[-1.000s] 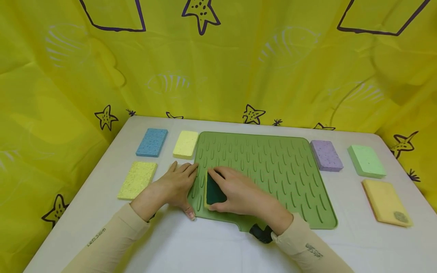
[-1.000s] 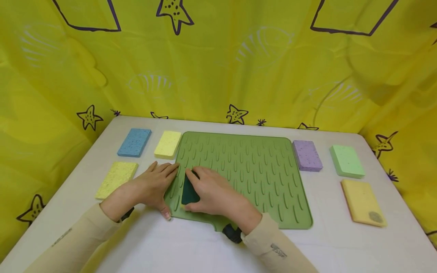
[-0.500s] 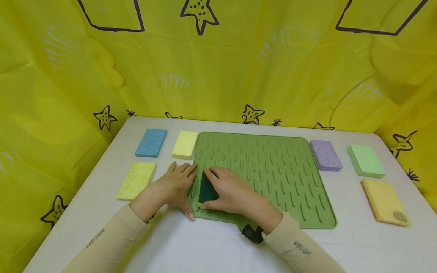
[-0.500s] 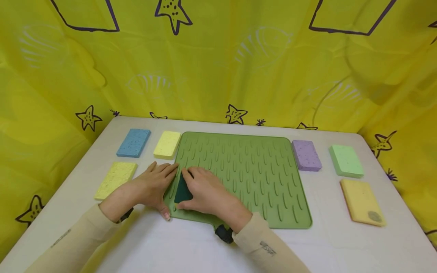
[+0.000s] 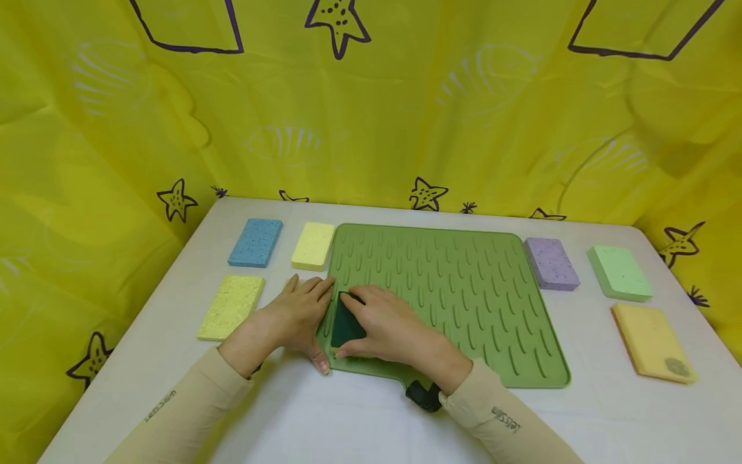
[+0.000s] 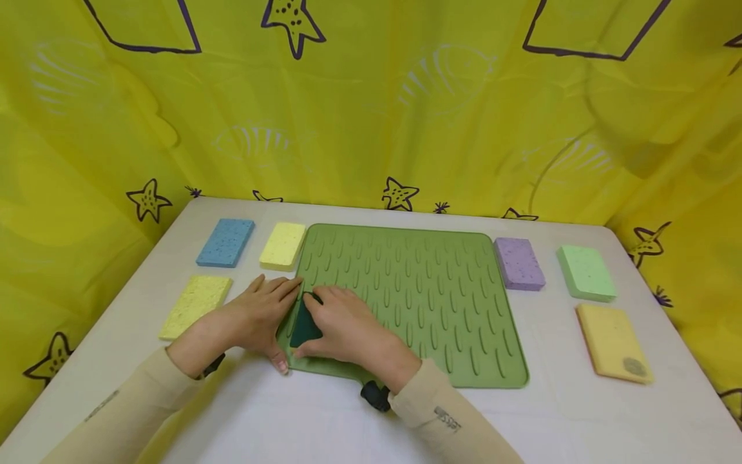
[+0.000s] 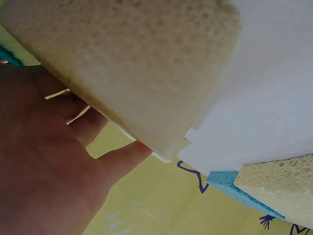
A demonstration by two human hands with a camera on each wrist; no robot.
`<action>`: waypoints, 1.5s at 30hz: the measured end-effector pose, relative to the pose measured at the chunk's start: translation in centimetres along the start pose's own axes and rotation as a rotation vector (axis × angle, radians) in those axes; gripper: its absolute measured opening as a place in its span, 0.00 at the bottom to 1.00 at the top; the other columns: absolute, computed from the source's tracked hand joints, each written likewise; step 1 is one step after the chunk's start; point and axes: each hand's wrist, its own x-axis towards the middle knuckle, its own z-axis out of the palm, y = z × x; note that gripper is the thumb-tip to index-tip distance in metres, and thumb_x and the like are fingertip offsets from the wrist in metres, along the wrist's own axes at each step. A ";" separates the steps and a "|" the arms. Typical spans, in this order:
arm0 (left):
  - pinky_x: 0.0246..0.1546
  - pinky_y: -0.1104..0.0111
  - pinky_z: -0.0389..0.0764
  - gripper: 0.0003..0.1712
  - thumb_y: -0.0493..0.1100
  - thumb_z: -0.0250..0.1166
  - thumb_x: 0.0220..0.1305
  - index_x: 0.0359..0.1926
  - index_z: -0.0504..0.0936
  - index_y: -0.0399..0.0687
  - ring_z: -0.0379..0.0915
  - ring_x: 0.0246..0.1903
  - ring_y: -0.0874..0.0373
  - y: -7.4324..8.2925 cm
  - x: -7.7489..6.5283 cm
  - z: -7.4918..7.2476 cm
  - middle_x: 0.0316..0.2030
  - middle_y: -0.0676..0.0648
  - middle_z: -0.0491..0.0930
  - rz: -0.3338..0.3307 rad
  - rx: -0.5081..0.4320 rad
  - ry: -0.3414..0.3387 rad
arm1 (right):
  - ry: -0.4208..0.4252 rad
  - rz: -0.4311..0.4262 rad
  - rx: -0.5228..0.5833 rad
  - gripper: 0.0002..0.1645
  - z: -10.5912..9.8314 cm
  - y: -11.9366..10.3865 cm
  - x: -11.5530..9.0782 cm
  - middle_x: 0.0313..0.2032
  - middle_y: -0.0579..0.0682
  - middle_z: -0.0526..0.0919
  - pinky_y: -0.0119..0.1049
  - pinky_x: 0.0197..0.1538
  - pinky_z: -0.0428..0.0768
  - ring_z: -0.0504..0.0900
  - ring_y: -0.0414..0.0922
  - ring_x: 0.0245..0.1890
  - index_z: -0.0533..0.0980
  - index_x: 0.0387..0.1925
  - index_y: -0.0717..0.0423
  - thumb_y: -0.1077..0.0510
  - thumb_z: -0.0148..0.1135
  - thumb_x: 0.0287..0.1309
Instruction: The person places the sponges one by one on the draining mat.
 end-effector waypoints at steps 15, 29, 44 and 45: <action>0.72 0.37 0.49 0.84 0.84 0.70 0.26 0.76 0.52 0.34 0.49 0.75 0.42 -0.1 -0.2 0.1 0.77 0.38 0.51 0.007 -0.004 0.020 | -0.001 0.013 0.064 0.58 -0.3 0.0 -0.3 0.72 0.57 0.65 0.53 0.71 0.67 0.66 0.56 0.71 0.63 0.73 0.55 0.25 0.65 0.50; 0.73 0.37 0.48 0.86 0.84 0.70 0.24 0.76 0.52 0.34 0.47 0.75 0.41 0.0 0.1 0.1 0.77 0.39 0.49 -0.005 -0.011 0.001 | 0.105 0.049 0.073 0.54 -2.1 2.1 -2.3 0.71 0.56 0.67 0.55 0.69 0.69 0.67 0.57 0.70 0.65 0.71 0.54 0.29 0.68 0.51; 0.73 0.38 0.47 0.86 0.84 0.70 0.24 0.76 0.51 0.34 0.46 0.76 0.42 -0.1 0.1 0.1 0.78 0.39 0.48 0.004 -0.015 -0.004 | 0.161 0.100 0.059 0.53 -3.0 5.1 -4.6 0.70 0.58 0.67 0.58 0.69 0.69 0.67 0.58 0.69 0.67 0.70 0.55 0.32 0.71 0.49; 0.73 0.38 0.47 0.86 0.84 0.71 0.25 0.76 0.51 0.34 0.46 0.76 0.42 -0.1 0.0 0.0 0.78 0.39 0.47 0.003 -0.015 -0.006 | 0.162 0.109 0.063 0.53 -3.0 5.3 -4.8 0.70 0.58 0.67 0.58 0.68 0.69 0.67 0.58 0.69 0.67 0.70 0.55 0.32 0.71 0.49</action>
